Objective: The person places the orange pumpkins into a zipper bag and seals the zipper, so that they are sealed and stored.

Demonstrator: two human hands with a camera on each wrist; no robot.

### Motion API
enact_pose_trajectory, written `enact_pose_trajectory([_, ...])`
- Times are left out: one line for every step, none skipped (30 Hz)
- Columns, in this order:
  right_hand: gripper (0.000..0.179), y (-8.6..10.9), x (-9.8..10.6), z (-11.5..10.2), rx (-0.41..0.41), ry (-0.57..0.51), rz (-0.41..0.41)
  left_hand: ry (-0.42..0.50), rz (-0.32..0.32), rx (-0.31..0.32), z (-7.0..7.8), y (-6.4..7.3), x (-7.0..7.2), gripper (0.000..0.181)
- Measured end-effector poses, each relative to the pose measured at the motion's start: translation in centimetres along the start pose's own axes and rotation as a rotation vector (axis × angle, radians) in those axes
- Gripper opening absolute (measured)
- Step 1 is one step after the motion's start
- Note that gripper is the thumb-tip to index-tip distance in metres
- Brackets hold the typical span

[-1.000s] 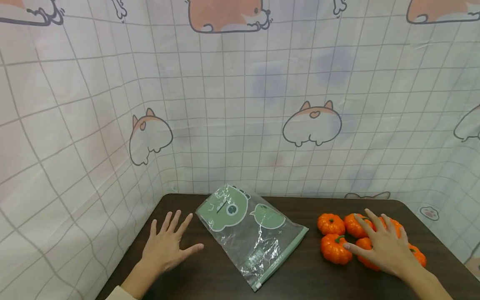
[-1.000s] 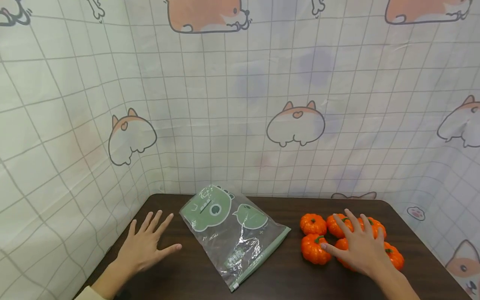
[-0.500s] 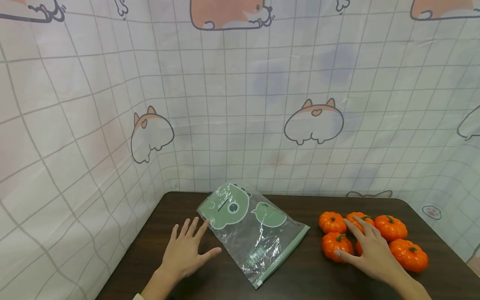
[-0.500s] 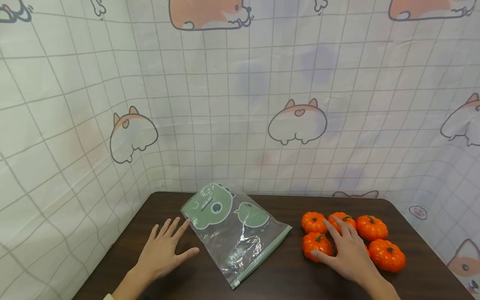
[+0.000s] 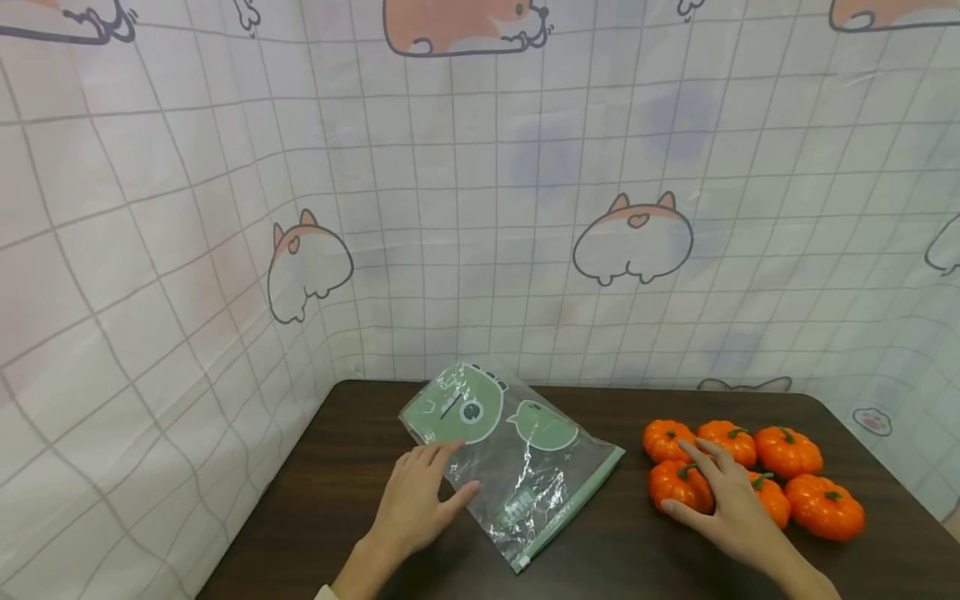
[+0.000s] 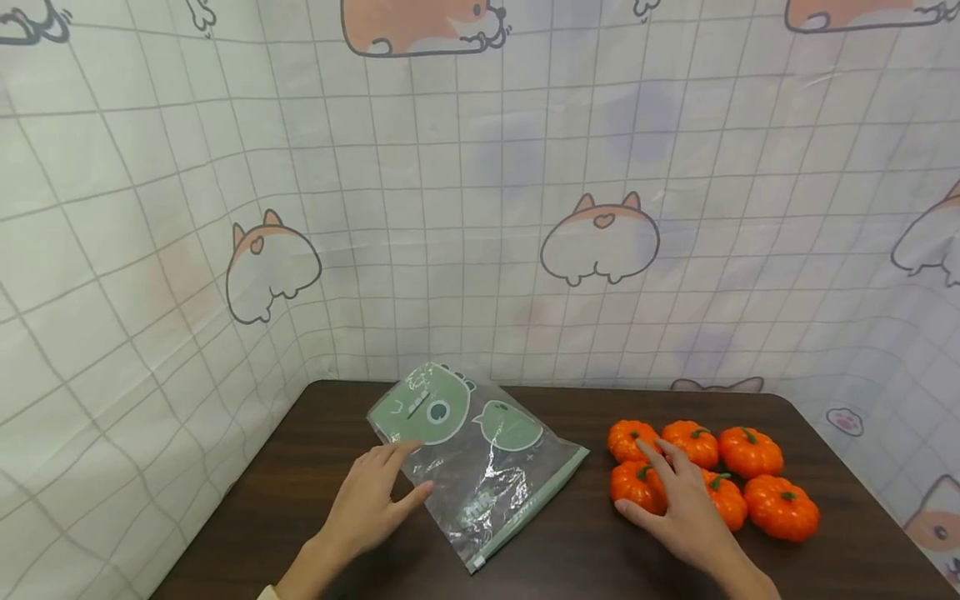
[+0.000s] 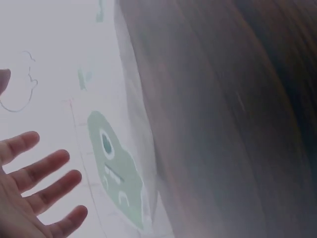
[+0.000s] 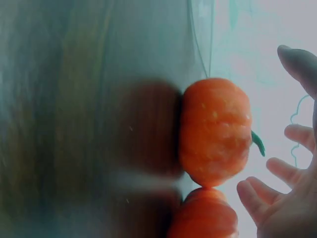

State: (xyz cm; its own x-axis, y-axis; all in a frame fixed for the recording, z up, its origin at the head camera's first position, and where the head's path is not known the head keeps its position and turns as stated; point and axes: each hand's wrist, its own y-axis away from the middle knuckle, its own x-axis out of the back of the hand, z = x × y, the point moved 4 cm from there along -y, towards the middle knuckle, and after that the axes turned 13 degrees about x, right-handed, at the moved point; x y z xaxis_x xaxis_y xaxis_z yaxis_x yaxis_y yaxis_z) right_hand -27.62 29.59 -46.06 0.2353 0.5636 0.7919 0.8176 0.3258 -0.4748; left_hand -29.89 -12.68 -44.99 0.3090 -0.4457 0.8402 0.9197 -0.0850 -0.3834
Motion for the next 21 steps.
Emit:
enact_pose_trajectory([0.085, 0.0, -0.2, 0.0, -0.003, 0.001, -0.004, 0.02, 0.007, -0.006, 0.4, 0.0, -0.1, 0.064])
enact_pose_trajectory([0.085, 0.0, -0.4, -0.1, -0.004, 0.0, -0.006, 0.047, 0.014, -0.016, 0.8, -0.1, -0.2, 0.062])
enact_pose_trajectory([0.085, 0.0, -0.5, -0.1, -0.004, -0.001, -0.003, 0.073, 0.024, -0.027, 1.2, -0.1, -0.3, 0.059])
enact_pose_trajectory([0.084, -0.1, -0.6, -0.2, -0.004, -0.004, -0.001, 0.098, 0.036, -0.039, 1.6, -0.1, -0.4, 0.056])
enact_pose_trajectory([0.084, 0.0, -0.7, -0.2, -0.005, -0.004, 0.001, 0.12, 0.05, -0.051, 2.0, -0.1, -0.5, 0.052])
enact_pose_trajectory([0.084, 0.0, -0.8, -0.3, -0.005, -0.006, 0.001, 0.138, 0.063, -0.064, 2.4, -0.1, -0.6, 0.049])
enact_pose_trajectory([0.084, 0.0, -0.9, -0.3, -0.006, -0.009, 0.001, 0.157, 0.073, -0.076, 2.8, -0.2, -0.8, 0.046])
enact_pose_trajectory([0.084, 0.0, -0.9, -0.4, -0.006, -0.011, 0.001, 0.173, 0.079, -0.087, 3.2, -0.2, -0.9, 0.043])
enact_pose_trajectory([0.084, 0.0, -1.0, -0.5, -0.008, -0.012, 0.0, 0.185, 0.081, -0.094, 3.6, -0.2, -1.1, 0.04])
enact_pose_trajectory([0.084, 0.1, -1.1, -0.5, -0.01, -0.012, -0.001, 0.191, 0.08, -0.102, 3.9, -0.3, -1.3, 0.038])
enact_pose_trajectory([0.084, 0.1, -1.1, -0.5, -0.012, -0.012, -0.003, 0.196, 0.071, -0.11, 4.3, -0.3, -1.5, 0.036])
enact_pose_trajectory([0.084, 0.1, -1.2, -0.6, -0.015, -0.014, -0.005, 0.199, 0.06, -0.119, 4.6, -0.3, -1.7, 0.033])
enact_pose_trajectory([0.084, 0.1, -1.2, -0.6, -0.016, -0.015, -0.007, 0.202, 0.045, -0.125, 4.9, -0.2, -2.0, 0.032])
enact_pose_trajectory([0.083, 0.1, -1.2, -0.6, -0.017, -0.016, -0.008, 0.202, 0.03, -0.134, 5.2, -0.2, -2.2, 0.03])
enact_pose_trajectory([0.083, 0.0, -1.2, -0.6, -0.019, -0.019, -0.01, 0.199, 0.016, -0.141, 5.5, -0.1, -2.4, 0.028])
enact_pose_trajectory([0.083, 0.0, -1.2, -0.6, -0.02, -0.02, -0.012, 0.196, 0.004, -0.152, 5.8, -0.1, -2.7, 0.026])
enact_pose_trajectory([0.082, -0.1, -1.2, -0.6, -0.02, -0.021, -0.012, 0.195, -0.009, -0.164, 6.1, 0.0, -2.9, 0.024])
enact_pose_trajectory([0.082, -0.2, -1.2, -0.6, -0.018, -0.021, -0.014, 0.188, -0.017, -0.172, 6.3, 0.0, -3.0, 0.023])
enact_pose_trajectory([0.082, -0.2, -1.2, -0.6, -0.014, -0.02, -0.015, 0.183, -0.031, -0.177, 6.5, 0.1, -3.2, 0.022])
enact_pose_trajectory([0.082, -0.3, -1.2, -0.6, -0.014, -0.019, -0.015, 0.171, -0.046, -0.18, 6.8, 0.1, -3.4, 0.02])
enact_pose_trajectory([0.083, -0.3, -1.3, -0.5, -0.013, -0.016, -0.016, 0.154, -0.061, -0.18, 6.9, 0.1, -3.6, 0.02])
